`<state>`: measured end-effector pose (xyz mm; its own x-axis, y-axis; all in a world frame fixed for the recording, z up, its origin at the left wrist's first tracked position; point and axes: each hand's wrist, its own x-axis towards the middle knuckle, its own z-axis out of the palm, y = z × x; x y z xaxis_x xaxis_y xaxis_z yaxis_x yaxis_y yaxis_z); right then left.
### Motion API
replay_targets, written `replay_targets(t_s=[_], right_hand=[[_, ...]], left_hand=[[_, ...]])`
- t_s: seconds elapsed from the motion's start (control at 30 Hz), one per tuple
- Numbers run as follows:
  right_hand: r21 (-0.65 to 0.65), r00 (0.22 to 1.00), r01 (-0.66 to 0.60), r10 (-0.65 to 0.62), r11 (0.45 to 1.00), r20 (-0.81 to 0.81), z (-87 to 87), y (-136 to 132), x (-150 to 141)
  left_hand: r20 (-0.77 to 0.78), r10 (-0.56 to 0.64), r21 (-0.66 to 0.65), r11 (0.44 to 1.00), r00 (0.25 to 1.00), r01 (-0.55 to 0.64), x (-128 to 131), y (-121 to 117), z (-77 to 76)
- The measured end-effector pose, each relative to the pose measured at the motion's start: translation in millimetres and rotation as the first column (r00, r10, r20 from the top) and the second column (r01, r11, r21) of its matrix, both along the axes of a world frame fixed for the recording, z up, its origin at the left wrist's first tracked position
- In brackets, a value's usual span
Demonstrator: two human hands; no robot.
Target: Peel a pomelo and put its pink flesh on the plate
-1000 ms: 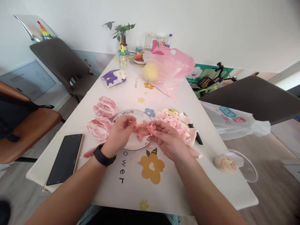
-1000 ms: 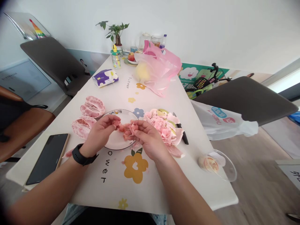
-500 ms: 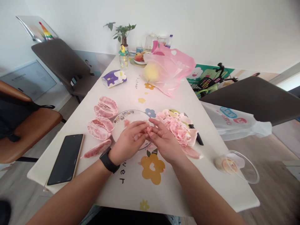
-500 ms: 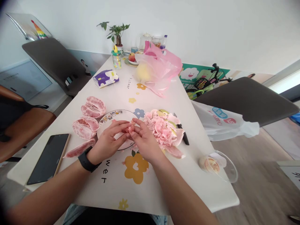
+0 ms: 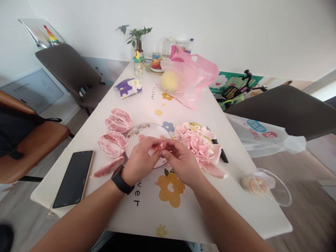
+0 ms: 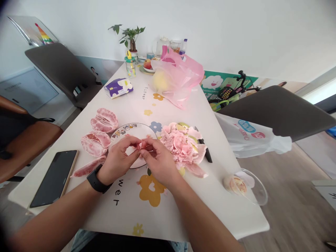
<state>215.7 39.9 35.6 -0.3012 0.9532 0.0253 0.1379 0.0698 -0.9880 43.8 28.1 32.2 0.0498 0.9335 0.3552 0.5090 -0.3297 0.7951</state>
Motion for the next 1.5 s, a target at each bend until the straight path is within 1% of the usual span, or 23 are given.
replay_targets(t_s=[0.17, 0.3, 0.4, 0.53, 0.7, 0.8, 0.87, 0.93, 1.0, 1.07, 1.17, 1.27, 1.33, 1.4, 1.5], right_hand=[[-0.015, 0.998, 0.002, -0.003, 1.0, -0.058, 3.4, 1.0, 0.9], [-0.07, 0.996, -0.062, 0.057, 0.996, -0.075, 9.9, 1.7, 4.2], [-0.091, 0.994, -0.104, 0.102, 0.99, -0.034, 13.0, 2.0, 7.1], [-0.058, 0.991, -0.13, 0.131, 0.99, 0.024, 11.2, 1.0, 9.1], [0.025, 0.966, -0.138, 0.129, 0.99, 0.224, 8.2, -1.4, 9.1], [-0.008, 0.959, -0.131, 0.129, 0.991, 0.251, 10.3, -1.8, 8.6], [-0.056, 0.962, -0.134, 0.143, 0.989, 0.234, 12.8, -1.1, 8.9], [-0.093, 0.964, -0.152, 0.168, 0.984, 0.205, 14.6, 0.2, 9.9], [-0.105, 0.966, -0.179, 0.195, 0.978, 0.171, 14.8, 2.1, 11.4], [-0.105, 0.967, -0.2, 0.214, 0.974, 0.14, 13.6, 4.0, 13.0], [-0.131, 0.966, -0.223, 0.237, 0.966, 0.103, 11.2, 6.3, 14.8], [-0.176, 0.965, -0.247, 0.258, 0.953, 0.042, 10.3, 7.7, 16.1], [-0.202, 0.966, -0.256, 0.257, 0.945, -0.021, 9.9, 8.4, 17.0], [-0.224, 0.965, -0.261, 0.25, 0.939, -0.079, 8.8, 9.2, 18.0], [-0.259, 0.96, -0.269, 0.238, 0.928, -0.148, 5.8, 10.6, 18.9]], left_hand=[[0.09, -0.018, -0.079, 0.997, 0.996, 0.025, 0.5, -1.8, 1.8], [0.203, -0.092, -0.159, 0.979, 0.975, 0.126, -2.8, -3.3, 3.7], [0.243, -0.139, -0.203, 0.96, 0.96, 0.191, -6.6, -3.9, 6.5], [0.234, -0.134, -0.23, 0.955, 0.963, 0.189, -9.2, -3.4, 10.7], [0.23, -0.143, -0.262, 0.943, 0.963, 0.203, -8.7, -1.5, 10.7], [0.296, -0.152, -0.315, 0.917, 0.943, 0.246, -8.7, -0.5, 9.4], [0.387, -0.167, -0.359, 0.879, 0.907, 0.315, -8.6, 0.1, 9.8], [0.522, -0.205, -0.373, 0.818, 0.828, 0.438, -8.1, 0.8, 11.2], [0.64, -0.226, -0.354, 0.762, 0.735, 0.542, -7.4, 1.5, 13.2], [0.696, -0.224, -0.336, 0.738, 0.683, 0.585, -7.0, 2.3, 15.1], [0.721, -0.209, -0.343, 0.72, 0.66, 0.603, -7.9, 3.4, 17.4], [0.717, -0.175, -0.375, 0.719, 0.675, 0.585, -10.3, 4.3, 17.9], [0.719, -0.172, -0.378, 0.717, 0.674, 0.586, -12.0, 4.8, 16.7], [0.735, -0.177, -0.367, 0.708, 0.654, 0.604, -13.3, 5.3, 14.3], [0.755, -0.148, -0.362, 0.717, 0.638, 0.595, -14.7, 6.3, 10.0]])
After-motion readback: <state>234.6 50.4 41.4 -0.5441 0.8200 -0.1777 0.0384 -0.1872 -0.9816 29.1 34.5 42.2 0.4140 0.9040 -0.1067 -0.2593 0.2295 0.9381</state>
